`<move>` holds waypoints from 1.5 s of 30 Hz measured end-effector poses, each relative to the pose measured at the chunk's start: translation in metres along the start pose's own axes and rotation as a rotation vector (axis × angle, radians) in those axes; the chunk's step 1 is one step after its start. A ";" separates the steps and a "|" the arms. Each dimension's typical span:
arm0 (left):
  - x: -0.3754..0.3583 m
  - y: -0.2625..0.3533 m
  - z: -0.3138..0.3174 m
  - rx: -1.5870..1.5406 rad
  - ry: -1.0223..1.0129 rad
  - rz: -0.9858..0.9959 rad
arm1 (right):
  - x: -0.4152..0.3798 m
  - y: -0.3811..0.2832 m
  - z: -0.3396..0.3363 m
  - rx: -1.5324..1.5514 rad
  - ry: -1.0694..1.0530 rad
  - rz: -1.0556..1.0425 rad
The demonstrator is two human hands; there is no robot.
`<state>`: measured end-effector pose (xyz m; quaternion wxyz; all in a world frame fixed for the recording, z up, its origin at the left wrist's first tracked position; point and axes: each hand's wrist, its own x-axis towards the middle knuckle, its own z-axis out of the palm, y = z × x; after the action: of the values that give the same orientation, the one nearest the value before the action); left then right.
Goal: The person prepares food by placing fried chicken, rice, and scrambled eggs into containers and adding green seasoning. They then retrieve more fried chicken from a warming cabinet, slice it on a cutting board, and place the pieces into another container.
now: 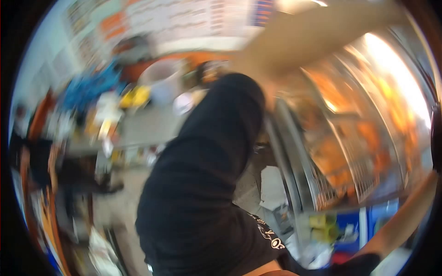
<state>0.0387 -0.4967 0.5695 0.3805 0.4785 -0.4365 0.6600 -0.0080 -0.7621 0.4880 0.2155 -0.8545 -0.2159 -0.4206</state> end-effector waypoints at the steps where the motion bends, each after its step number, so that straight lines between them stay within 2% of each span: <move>1: -0.029 0.021 -0.020 0.011 0.034 0.038 | -0.006 0.010 0.015 0.274 0.028 0.084; 3: -0.097 0.064 -0.052 -0.040 -0.049 -0.035 | -0.024 0.024 0.062 0.956 0.011 0.306; 4: -0.126 0.090 -0.082 -0.064 -0.332 -0.407 | -0.035 0.020 0.094 1.263 -0.015 0.396; 5: -0.170 0.096 -0.106 0.048 -0.347 -0.526 | -0.049 0.008 0.129 1.497 -0.041 0.478; 6: -0.195 0.106 -0.130 -0.079 -0.292 -0.710 | -0.064 -0.012 0.167 1.622 -0.071 0.527; 7: -0.220 0.111 -0.154 -0.206 -0.228 -0.888 | -0.085 -0.065 0.205 1.576 -0.144 0.568; 8: -0.263 0.102 -0.170 -0.259 -0.116 -0.969 | -0.106 -0.117 0.243 1.529 -0.218 0.606; 10: -0.321 0.102 -0.233 -0.284 0.078 -1.090 | -0.138 -0.210 0.306 1.367 -0.366 0.732; 11: -0.345 0.108 -0.268 -0.146 0.127 -1.127 | -0.151 -0.231 0.347 1.455 -0.450 0.741; 12: -0.366 0.118 -0.304 -0.095 0.202 -1.226 | -0.160 -0.256 0.389 1.166 -0.470 0.743; 13: -0.378 0.129 -0.343 -0.019 0.242 -1.272 | -0.172 -0.272 0.431 0.904 -0.619 0.542; 14: -0.389 0.137 -0.382 0.054 0.276 -1.320 | -0.173 -0.311 0.454 0.265 -0.760 0.186; 15: -0.404 0.142 -0.418 0.194 0.280 -1.324 | -0.169 -0.377 0.449 0.732 -0.817 0.406; 16: -0.418 0.148 -0.454 0.329 0.276 -1.330 | -0.211 -0.354 0.551 0.271 -0.863 -0.132; 17: -0.425 0.157 -0.490 0.412 0.258 -1.364 | -0.228 -0.380 0.584 0.097 -0.940 -0.376; 18: -0.432 0.170 -0.522 0.496 0.248 -1.399 | -0.261 -0.385 0.647 0.093 -0.972 -0.673; 19: -0.451 0.183 -0.551 0.627 0.260 -1.357 | -0.240 -0.446 0.611 0.435 -1.090 -0.411; 20: -0.462 0.192 -0.580 0.759 0.264 -1.299 | -0.259 -0.457 0.663 0.418 -1.027 -0.808; 21: -0.458 0.207 -0.598 0.651 0.517 -1.479 | -0.274 -0.468 0.715 0.391 -0.919 -1.200; 22: -0.456 0.221 -0.609 0.528 0.773 -1.645 | -0.265 -0.492 0.722 0.393 -0.918 -1.190; 25: -0.444 0.236 -0.629 0.531 0.802 -1.579 | -0.251 -0.581 0.699 0.252 -1.070 -1.290; 26: -0.445 0.232 -0.638 0.545 0.801 -1.596 | -0.254 -0.604 0.687 0.236 -1.239 -0.963; 27: -0.447 0.224 -0.647 0.594 0.941 -1.577 | -0.262 -0.620 0.682 0.213 -1.388 -0.627; 28: -0.449 0.218 -0.655 0.647 1.089 -1.547 | -0.274 -0.623 0.686 0.225 -1.413 -0.630; 29: -0.447 0.213 -0.667 0.748 1.110 -1.692 | -0.283 -0.622 0.696 0.365 -1.264 -0.735; 30: -0.447 0.205 -0.679 0.731 1.058 -1.769 | -0.287 -0.622 0.704 0.510 -1.103 -0.844; 31: -0.448 0.198 -0.691 0.734 1.024 -1.825 | -0.288 -0.621 0.702 0.541 -1.071 -0.881; 32: -0.460 0.189 -0.708 0.731 0.736 -1.841 | -0.288 -0.620 0.701 0.599 -1.029 -0.948; 33: -0.521 0.188 -0.726 0.784 0.521 -1.623 | -0.296 -0.620 0.717 0.713 -1.117 -0.950; 34: -0.492 0.177 -0.718 0.689 0.714 -1.641 | -0.272 -0.637 0.690 0.439 -1.201 -0.986; 35: -0.489 0.172 -0.725 0.985 0.419 -1.727 | -0.275 -0.633 0.700 0.640 -1.251 -0.769; 36: -0.473 0.169 -0.722 1.059 0.428 -1.661 | -0.287 -0.616 0.744 0.824 -1.279 -0.802; 37: -0.454 0.164 -0.718 1.101 0.420 -1.605 | -0.281 -0.636 0.740 0.871 -1.276 -0.902; 38: -0.439 0.165 -0.721 1.150 0.476 -1.562 | -0.261 -0.645 0.731 0.592 -1.308 -0.831; 39: -0.426 0.171 -0.718 1.029 0.533 -1.562 | -0.247 -0.641 0.723 0.294 -1.309 -0.726; 40: -0.417 0.177 -0.716 0.912 0.580 -1.557 | -0.263 -0.612 0.783 0.915 -1.541 -0.451; 41: -0.413 0.182 -0.712 0.940 0.617 -1.532 | -0.282 -0.592 0.842 1.535 -1.709 -0.090; 42: -0.411 0.188 -0.710 0.859 0.690 -1.544 | -0.253 -0.604 0.820 1.020 -1.696 -0.384; 43: -0.406 0.199 -0.711 0.794 0.765 -1.543 | -0.224 -0.627 0.788 0.530 -1.580 -0.660; 44: -0.384 0.209 -0.704 0.695 0.864 -1.607 | -0.222 -0.617 0.825 0.431 -1.418 -0.790; 45: -0.375 0.218 -0.696 0.717 0.838 -1.608 | -0.217 -0.607 0.861 0.332 -1.239 -0.885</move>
<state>-0.2762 0.0546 0.0501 0.6736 0.4477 0.4179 0.4137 0.0766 0.1648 -0.0513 -0.0071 -0.7245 -0.6779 0.1245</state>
